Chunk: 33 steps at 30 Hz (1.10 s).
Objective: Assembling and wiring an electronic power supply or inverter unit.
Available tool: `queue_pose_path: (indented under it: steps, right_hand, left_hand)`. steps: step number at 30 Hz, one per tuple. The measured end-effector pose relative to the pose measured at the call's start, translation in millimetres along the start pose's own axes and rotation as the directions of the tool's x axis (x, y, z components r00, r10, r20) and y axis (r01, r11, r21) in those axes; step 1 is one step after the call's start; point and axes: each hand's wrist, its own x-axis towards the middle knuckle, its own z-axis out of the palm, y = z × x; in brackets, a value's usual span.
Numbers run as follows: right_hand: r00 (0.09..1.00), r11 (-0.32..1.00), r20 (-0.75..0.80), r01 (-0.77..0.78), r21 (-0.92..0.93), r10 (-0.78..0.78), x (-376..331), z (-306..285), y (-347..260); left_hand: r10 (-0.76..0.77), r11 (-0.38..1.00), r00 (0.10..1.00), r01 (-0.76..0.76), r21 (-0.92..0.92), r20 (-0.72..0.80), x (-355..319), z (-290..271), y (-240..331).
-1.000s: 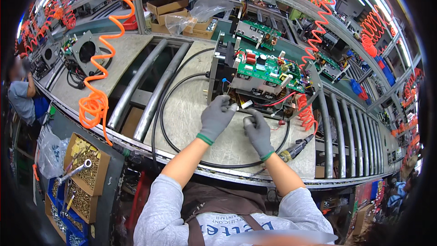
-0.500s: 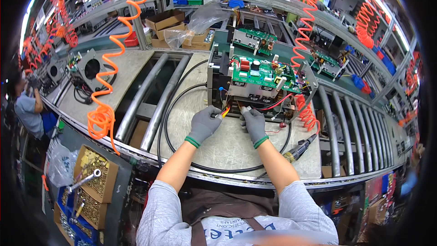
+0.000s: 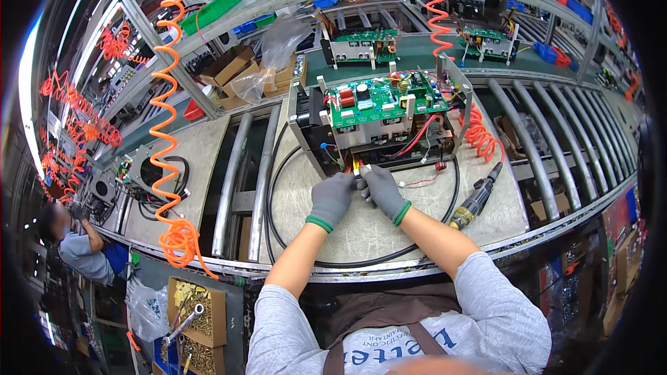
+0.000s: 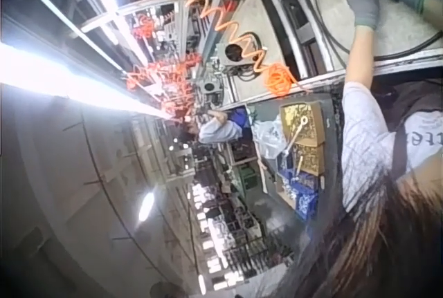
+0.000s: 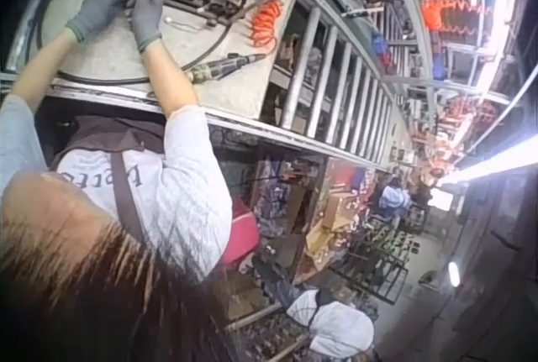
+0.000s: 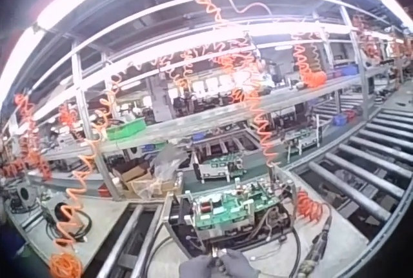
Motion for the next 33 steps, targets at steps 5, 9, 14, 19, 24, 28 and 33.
queue_pose_path:
  steps: [5, 9, 14, 19, 24, 28, 33]
  right_hand:
    - [0.829, 0.34, 0.505, -0.559, 0.756, 0.24, 14, -7, -9]
    - [0.802, 0.09, 0.591, -0.597, 0.797, 0.091, 14, 5, 0]
    - [0.782, 0.401, 0.582, -0.619, 0.676, 0.226, 3, -1, -8]
    - [0.887, 0.703, 0.053, 0.399, -0.588, -0.459, -19, -27, -18]
    - [0.634, -0.01, 0.361, 0.487, -0.873, -0.684, -2, -25, -14]
    - [0.69, 0.049, 0.293, 0.429, -0.902, -0.662, -2, -14, -16]
    - [0.896, 0.748, -0.087, 0.305, -0.589, -0.434, 11, -10, -2]
  left_hand:
    - [-0.427, 0.238, 0.882, 0.322, -0.916, 0.199, 19, 39, -17]
    - [-0.108, -0.599, 0.77, 0.454, -0.659, 0.629, 42, 6, 1]
    - [-0.079, -0.668, 0.772, 0.428, -0.609, 0.63, 30, -7, 0]
    - [-0.44, -0.326, 0.66, 0.515, -0.793, 0.609, 42, -12, 17]
    - [-0.507, -0.159, 0.7, 0.498, -0.853, 0.503, 41, -14, 21]
    - [-0.477, -0.234, 0.693, 0.494, -0.838, 0.541, 30, -13, 19]
    - [-0.443, -0.151, 0.734, 0.506, -0.849, 0.516, 25, -19, 22]
